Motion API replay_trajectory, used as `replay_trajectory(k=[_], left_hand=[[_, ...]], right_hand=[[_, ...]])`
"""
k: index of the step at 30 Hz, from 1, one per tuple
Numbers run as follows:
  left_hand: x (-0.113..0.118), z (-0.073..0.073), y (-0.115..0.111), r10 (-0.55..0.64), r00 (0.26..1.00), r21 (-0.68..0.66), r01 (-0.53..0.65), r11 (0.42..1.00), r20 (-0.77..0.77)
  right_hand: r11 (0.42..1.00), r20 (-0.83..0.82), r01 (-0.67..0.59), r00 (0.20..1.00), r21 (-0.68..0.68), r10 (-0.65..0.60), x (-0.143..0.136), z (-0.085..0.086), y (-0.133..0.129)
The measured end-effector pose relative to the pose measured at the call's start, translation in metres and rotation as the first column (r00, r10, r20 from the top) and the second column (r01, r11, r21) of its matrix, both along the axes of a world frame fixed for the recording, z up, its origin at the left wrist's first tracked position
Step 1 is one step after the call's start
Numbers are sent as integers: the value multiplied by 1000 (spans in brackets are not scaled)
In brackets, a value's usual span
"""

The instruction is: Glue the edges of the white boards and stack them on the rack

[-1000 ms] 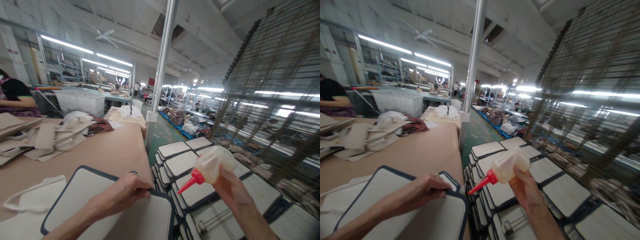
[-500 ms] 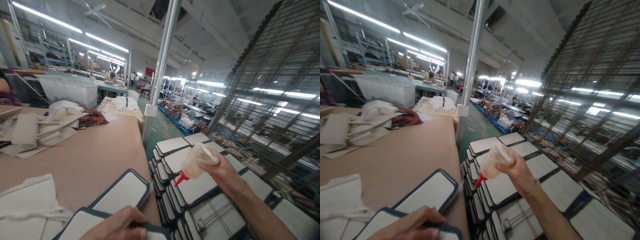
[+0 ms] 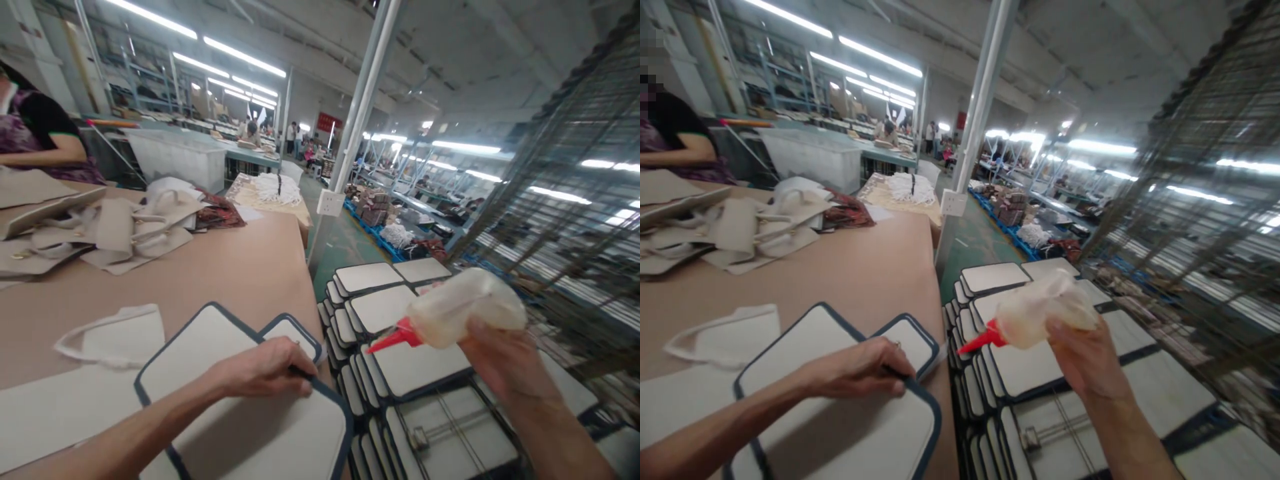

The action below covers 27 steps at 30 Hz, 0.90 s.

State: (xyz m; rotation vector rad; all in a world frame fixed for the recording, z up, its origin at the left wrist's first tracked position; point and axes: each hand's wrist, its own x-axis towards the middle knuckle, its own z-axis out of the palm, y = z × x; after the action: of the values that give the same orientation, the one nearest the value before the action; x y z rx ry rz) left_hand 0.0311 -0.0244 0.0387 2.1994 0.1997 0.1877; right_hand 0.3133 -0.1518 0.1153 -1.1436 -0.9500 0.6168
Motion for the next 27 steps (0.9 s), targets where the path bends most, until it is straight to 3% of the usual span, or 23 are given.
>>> replay_trajectory(k=[3,12,20,27], left_hand=[[6,17,8,-72,996,17,73,997,-53],[25,61,6,-295,947,-5,296,955,-129],[29,77,-5,-396,909,-44,394,918,-132],[29,74,-9,-408,902,-81,401,913,-137]], right_hand=[[997,-112,-76,991,-23,73,-11,-1,-9],[952,-246,-304,925,-21,290,-17,-32,-9],[955,-325,-294,901,25,286,-14,-41,-6],[938,-354,-346,876,14,328,-20,-31,-10]])
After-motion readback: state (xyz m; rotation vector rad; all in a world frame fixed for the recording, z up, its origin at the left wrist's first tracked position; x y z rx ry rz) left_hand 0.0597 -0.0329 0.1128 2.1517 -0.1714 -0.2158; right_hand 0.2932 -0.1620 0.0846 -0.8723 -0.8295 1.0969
